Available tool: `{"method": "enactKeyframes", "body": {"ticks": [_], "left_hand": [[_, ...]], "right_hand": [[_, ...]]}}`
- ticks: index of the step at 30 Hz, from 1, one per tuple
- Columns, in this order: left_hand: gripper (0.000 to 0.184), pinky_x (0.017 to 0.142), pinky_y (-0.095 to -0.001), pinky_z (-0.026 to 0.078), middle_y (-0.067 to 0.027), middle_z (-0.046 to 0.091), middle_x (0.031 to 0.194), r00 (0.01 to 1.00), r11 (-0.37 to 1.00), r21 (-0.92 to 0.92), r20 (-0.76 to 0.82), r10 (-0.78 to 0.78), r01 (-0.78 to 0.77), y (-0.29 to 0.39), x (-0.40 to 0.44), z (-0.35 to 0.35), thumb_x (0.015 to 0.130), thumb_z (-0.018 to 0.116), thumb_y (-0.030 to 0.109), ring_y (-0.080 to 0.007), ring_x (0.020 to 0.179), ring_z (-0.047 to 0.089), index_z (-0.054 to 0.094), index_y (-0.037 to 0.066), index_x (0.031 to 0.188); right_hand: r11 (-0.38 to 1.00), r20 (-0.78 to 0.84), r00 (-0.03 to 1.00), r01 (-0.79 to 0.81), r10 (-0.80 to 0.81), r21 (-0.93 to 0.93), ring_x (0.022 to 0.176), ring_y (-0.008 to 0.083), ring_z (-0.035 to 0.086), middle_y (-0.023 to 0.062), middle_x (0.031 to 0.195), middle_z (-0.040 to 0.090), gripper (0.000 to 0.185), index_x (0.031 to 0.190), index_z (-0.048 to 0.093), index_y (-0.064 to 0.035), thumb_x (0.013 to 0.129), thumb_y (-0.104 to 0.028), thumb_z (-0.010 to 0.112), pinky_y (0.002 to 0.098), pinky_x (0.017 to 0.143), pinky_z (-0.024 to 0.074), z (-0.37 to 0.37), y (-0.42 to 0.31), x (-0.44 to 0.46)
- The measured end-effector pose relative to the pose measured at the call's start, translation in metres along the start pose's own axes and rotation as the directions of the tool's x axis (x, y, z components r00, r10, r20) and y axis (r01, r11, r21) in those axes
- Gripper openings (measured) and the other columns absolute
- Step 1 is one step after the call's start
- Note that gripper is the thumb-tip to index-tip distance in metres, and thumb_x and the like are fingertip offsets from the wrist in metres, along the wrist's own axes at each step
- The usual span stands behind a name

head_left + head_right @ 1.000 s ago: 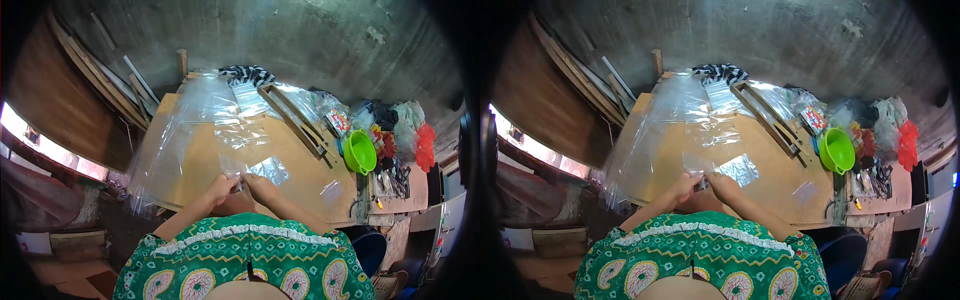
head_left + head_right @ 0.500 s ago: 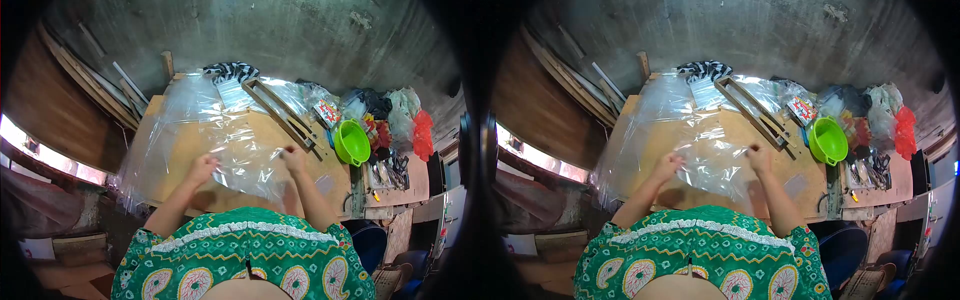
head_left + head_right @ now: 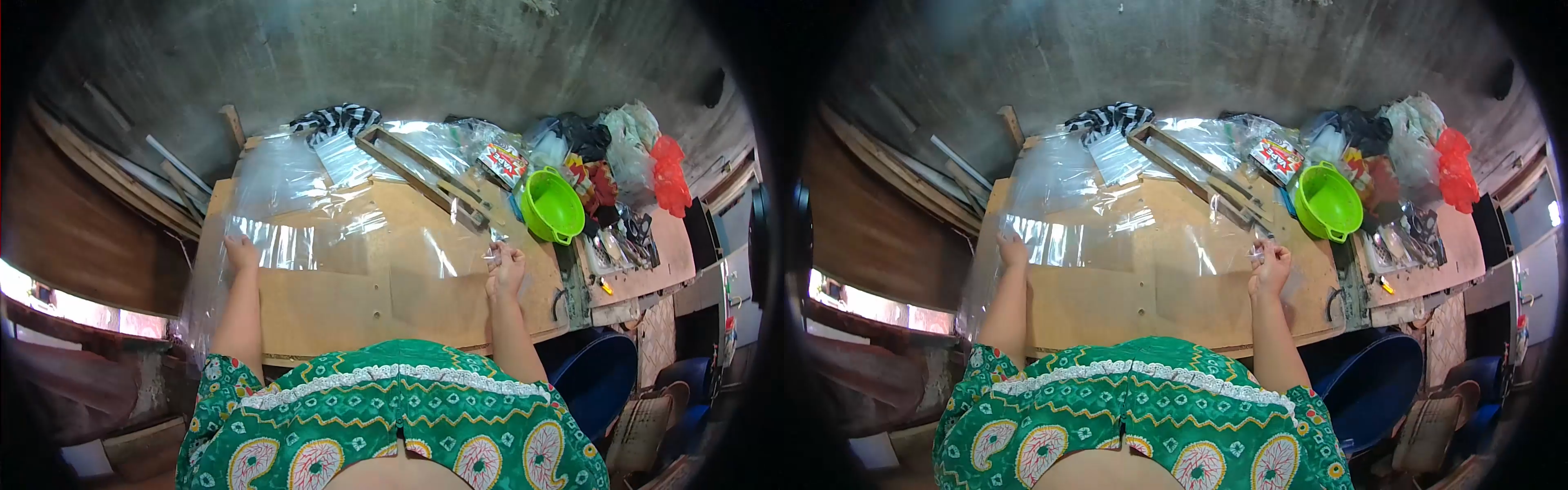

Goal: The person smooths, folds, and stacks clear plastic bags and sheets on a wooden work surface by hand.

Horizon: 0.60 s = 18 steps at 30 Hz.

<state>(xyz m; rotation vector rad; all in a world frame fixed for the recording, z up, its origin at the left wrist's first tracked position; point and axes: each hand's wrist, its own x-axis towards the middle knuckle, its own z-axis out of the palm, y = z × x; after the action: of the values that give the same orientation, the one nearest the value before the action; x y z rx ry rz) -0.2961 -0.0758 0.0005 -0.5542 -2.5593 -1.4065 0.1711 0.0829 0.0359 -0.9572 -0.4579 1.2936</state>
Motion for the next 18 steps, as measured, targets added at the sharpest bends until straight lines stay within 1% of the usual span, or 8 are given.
{"method": "enactKeyframes", "body": {"ticks": [2,4,5,6,7,11,16,18], "left_hand": [[0.046,0.088,-0.0375,0.033,-0.0224,0.044,0.11,0.93,0.914,0.361,-0.237,0.282,-0.185,0.043,-0.019,-0.006,0.071,0.055,0.016,-0.0341,0.102,0.043,0.041,-0.001,0.111],[0.052,0.092,-0.0376,0.029,-0.0211,0.041,0.116,0.737,0.729,0.151,-0.002,0.676,-0.668,0.095,-0.061,-0.008,0.07,0.057,0.017,-0.0336,0.108,0.038,0.038,-0.001,0.114],[0.056,0.093,-0.037,0.028,-0.02,0.04,0.117,0.764,0.798,-0.45,0.315,0.563,-0.402,0.111,-0.092,0.001,0.068,0.059,0.019,-0.031,0.11,0.038,0.037,-0.001,0.115],[0.064,0.095,-0.036,0.026,-0.0191,0.038,0.121,0.563,0.887,-0.459,0.721,0.404,-0.049,0.137,-0.125,-0.005,0.067,0.061,0.028,-0.0291,0.114,0.035,0.035,-0.002,0.118],[0.072,0.095,-0.035,0.027,-0.0188,0.035,0.124,0.326,0.943,-0.31,0.885,0.334,-0.125,0.16,-0.152,-0.011,0.066,0.061,0.037,-0.0281,0.115,0.034,0.034,-0.001,0.12],[0.069,0.087,-0.0341,0.037,-0.0203,0.045,0.114,0.22,0.875,-0.444,0.849,0.48,-0.193,0.152,-0.235,0.014,0.069,0.058,0.04,-0.0277,0.102,0.047,0.035,0.0,0.12],[0.03,0.049,-0.026,0.044,-0.0095,0.057,0.066,0.254,0.791,-0.237,0.961,0.106,0.564,0.14,-0.218,0.027,0.079,0.051,0.028,-0.0132,0.052,0.053,0.055,0.003,0.094],[0.026,0.047,-0.0243,0.041,-0.0077,0.058,0.068,0.252,0.881,-0.123,0.968,0.005,0.456,0.143,-0.186,0.02,0.08,0.049,0.028,-0.0118,0.055,0.054,0.058,0.004,0.084]], "right_hand": [[0.998,0.08,0.997,0.015,-0.01,-0.062,0.062,0.0168,0.055,0.0124,0.078,0.056,0.014,0.079,0.038,-0.0096,0.079,-0.003,0.051,0.0218,0.048,0.0447,-0.013,0.002,-0.007],[1.0,0.062,0.998,-0.012,0.014,-0.028,0.062,0.0167,0.055,0.0126,0.078,0.056,0.014,0.079,0.038,-0.0096,0.079,-0.003,0.051,0.0221,0.048,0.0446,-0.012,0.013,-0.022],[0.999,0.054,0.998,-0.043,0.043,-0.002,0.062,0.0165,0.055,0.0128,0.078,0.056,0.014,0.079,0.038,-0.0096,0.079,-0.004,0.051,0.0224,0.048,0.0445,-0.008,0.019,-0.032],[0.999,0.051,0.998,-0.041,0.041,-0.004,0.062,0.0165,0.055,0.0128,0.078,0.056,0.014,0.079,0.038,-0.0096,0.079,-0.004,0.051,0.0224,0.048,0.0445,-0.005,0.026,-0.042],[0.998,0.065,0.996,-0.061,0.061,-0.013,0.063,0.0172,0.055,0.013,0.078,0.056,0.014,0.08,0.038,-0.0094,0.079,-0.004,0.051,0.0231,0.049,0.0452,-0.001,0.033,-0.051],[0.988,0.13,0.984,-0.132,0.12,0.082,0.065,0.0188,0.056,0.0136,0.078,0.056,0.013,0.081,0.038,-0.008,0.08,-0.004,0.05,0.0261,0.054,0.0477,0.015,0.053,-0.082],[0.994,0.179,0.978,-0.111,0.106,0.016,0.072,0.0194,0.056,0.0129,0.079,0.055,0.011,0.085,0.037,-0.007,0.081,-0.005,0.047,0.0295,0.062,0.0488,0.011,0.037,-0.088],[0.982,0.044,0.982,-0.181,0.183,-0.052,0.074,0.0197,0.056,0.0116,0.079,0.055,0.01,0.087,0.037,-0.0073,0.083,-0.008,0.046,0.0305,0.063,0.0482,0.001,0.03,-0.076]]}}
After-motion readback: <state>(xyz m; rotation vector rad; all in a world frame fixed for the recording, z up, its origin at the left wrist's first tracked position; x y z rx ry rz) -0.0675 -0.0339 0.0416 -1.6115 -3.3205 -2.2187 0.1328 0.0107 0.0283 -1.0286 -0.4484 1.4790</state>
